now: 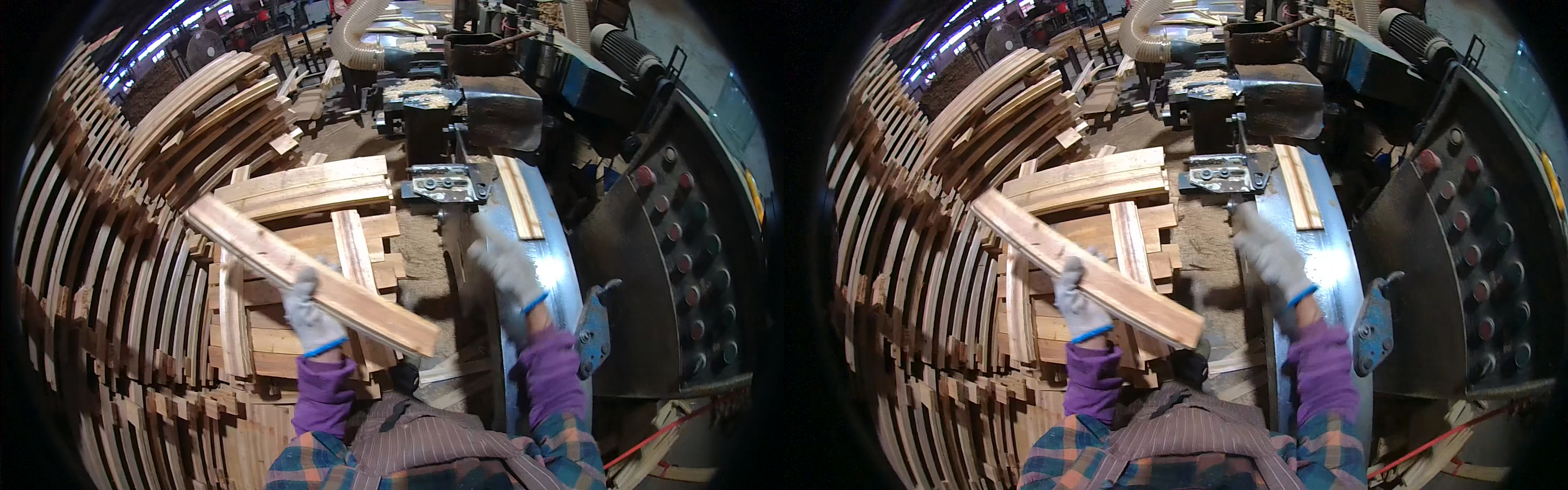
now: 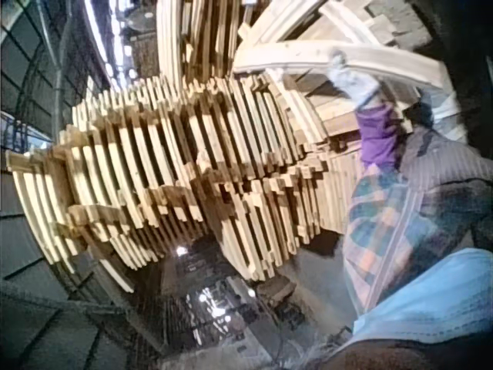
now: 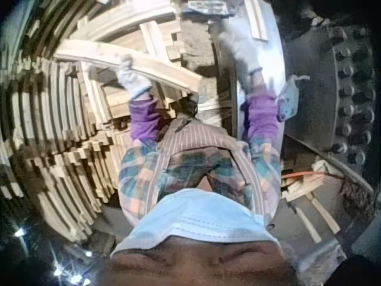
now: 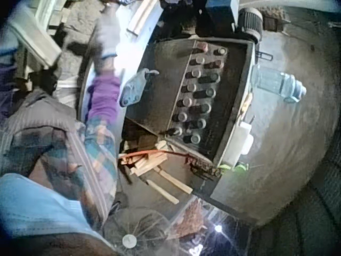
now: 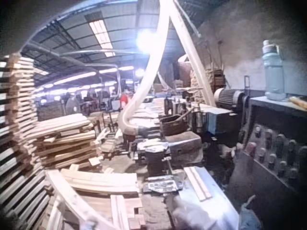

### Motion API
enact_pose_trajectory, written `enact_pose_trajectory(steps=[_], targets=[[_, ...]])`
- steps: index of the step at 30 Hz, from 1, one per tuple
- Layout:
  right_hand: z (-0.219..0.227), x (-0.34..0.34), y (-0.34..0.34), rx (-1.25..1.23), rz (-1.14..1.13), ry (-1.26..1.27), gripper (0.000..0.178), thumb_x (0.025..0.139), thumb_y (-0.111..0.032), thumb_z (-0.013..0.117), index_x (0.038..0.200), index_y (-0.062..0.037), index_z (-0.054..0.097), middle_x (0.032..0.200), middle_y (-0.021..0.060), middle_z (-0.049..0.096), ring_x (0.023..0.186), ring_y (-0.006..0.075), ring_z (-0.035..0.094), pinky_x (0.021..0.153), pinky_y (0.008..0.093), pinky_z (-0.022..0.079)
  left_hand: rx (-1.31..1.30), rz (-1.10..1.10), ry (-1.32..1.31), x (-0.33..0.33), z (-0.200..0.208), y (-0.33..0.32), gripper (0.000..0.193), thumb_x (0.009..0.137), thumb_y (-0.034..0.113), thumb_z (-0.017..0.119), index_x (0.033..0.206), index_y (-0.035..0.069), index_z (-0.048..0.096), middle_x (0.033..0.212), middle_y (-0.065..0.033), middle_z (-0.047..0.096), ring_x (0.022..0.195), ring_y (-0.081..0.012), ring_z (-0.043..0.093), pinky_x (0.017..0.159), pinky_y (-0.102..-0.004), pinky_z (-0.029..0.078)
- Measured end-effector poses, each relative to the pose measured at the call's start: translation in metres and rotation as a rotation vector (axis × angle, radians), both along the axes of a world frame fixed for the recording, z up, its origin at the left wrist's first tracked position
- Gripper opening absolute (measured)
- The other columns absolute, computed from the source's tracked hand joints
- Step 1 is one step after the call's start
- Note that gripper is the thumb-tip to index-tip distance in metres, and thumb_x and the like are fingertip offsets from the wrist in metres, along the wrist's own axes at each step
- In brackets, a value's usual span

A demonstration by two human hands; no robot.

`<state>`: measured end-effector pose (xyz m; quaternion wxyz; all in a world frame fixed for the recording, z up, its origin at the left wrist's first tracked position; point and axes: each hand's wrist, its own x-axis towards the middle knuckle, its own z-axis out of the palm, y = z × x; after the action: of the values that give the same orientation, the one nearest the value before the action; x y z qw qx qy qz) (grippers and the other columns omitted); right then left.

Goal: The person repeatedly picks up wooden planks from a stack and feeds them into a large industrial woodworking machine. They wear gloves and a plaid shirt while handling the wood pieces one by one, moving them from a pile on the left to the machine's conveyor on the right.

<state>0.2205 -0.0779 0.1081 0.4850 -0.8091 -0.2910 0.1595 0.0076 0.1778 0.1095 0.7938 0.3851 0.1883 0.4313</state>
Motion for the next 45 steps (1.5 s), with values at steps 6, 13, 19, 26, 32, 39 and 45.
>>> enact_pose_trajectory(steps=[6, 13, 19, 26, 32, 39, 45], targets=[[0.027, -0.18, -0.084, -0.122, 0.091, -0.377, 0.083, 0.081, -0.038, 0.074, 0.145, 0.0034, 0.04, 0.146, 0.0273, 0.043, 0.132, 0.0391, 0.048, 0.109, 0.0417, 0.039, -0.16, -0.617, -0.045, 0.039, -0.058, -0.123, 0.035, 0.09, 0.022, 0.068, 0.115, -0.001, 0.059, 0.102, -0.0172, 0.068, 0.081, -0.0223, 0.071, 0.065, -0.0286, 0.063], [0.006, -0.243, -0.144, -0.66, -0.454, -0.087, 0.075, 0.076, -0.029, 0.072, 0.139, 0.0039, 0.044, 0.14, 0.0234, 0.047, 0.115, 0.0403, 0.055, 0.098, 0.0458, 0.045, -0.376, -0.795, 0.13, 0.073, -0.131, -0.213, 0.033, 0.102, 0.023, 0.051, 0.121, -0.005, 0.053, 0.095, -0.0147, 0.065, 0.086, -0.0269, 0.067, 0.066, -0.0391, 0.059], [-0.043, -0.08, -0.106, -0.658, -0.331, -0.868, 0.03, 0.083, -0.016, 0.059, 0.11, -0.0038, 0.058, 0.112, 0.0165, 0.053, 0.112, 0.0326, 0.047, 0.093, 0.044, 0.04, -0.476, -0.612, 0.158, 0.057, -0.054, -0.17, 0.045, 0.09, -0.004, 0.059, 0.13, -0.001, 0.041, 0.099, -0.0183, 0.06, 0.081, -0.0255, 0.065, 0.066, -0.0342, 0.062], [-0.094, 0.101, -0.061, -0.534, -0.325, -0.777, 0.027, 0.083, -0.022, 0.064, 0.099, -0.0009, 0.057, 0.104, 0.016, 0.058, 0.104, 0.0332, 0.054, 0.093, 0.0424, 0.043, -0.316, -0.521, 0.153, 0.073, -0.053, -0.151, 0.031, 0.093, 0.007, 0.063, 0.12, 0.0, 0.051, 0.093, -0.0167, 0.065, 0.077, -0.0257, 0.068, 0.067, -0.0351, 0.062], [0.024, -0.081, -0.072, -0.152, 0.054, -0.209, 0.089, 0.088, -0.051, 0.064, 0.152, -0.0008, 0.028, 0.152, 0.0246, 0.037, 0.133, 0.0364, 0.047, 0.111, 0.0403, 0.037, -0.518, -0.62, -0.237, 0.072, -0.052, -0.143, 0.04, 0.099, 0.021, 0.049, 0.131, -0.003, 0.046, 0.109, -0.0181, 0.061, 0.084, -0.0243, 0.066, 0.07, -0.0316, 0.063], [0.001, -0.265, -0.175, -0.502, -0.429, -0.167, 0.073, 0.074, -0.019, 0.074, 0.14, -0.0006, 0.05, 0.145, 0.027, 0.044, 0.125, 0.0398, 0.051, 0.102, 0.0426, 0.043, -0.028, -0.582, -0.018, 0.079, -0.077, -0.177, 0.005, 0.089, 0.01, 0.057, 0.084, 0.009, 0.057, 0.083, -0.006, 0.06, 0.073, -0.0178, 0.058, 0.066, -0.0307, 0.047], [-0.064, -0.177, -0.146, -0.778, -0.424, -0.782, 0.057, 0.085, -0.02, 0.066, 0.138, -0.006, 0.052, 0.143, 0.0208, 0.046, 0.127, 0.0395, 0.044, 0.107, 0.0462, 0.035, -0.404, 0.156, 0.065, 0.142, -0.11, 0.132, 0.034, 0.084, 0.02, 0.073, 0.106, 0.006, 0.051, 0.083, -0.0025, 0.054, 0.066, -0.0147, 0.055, 0.058, -0.0317, 0.052]])
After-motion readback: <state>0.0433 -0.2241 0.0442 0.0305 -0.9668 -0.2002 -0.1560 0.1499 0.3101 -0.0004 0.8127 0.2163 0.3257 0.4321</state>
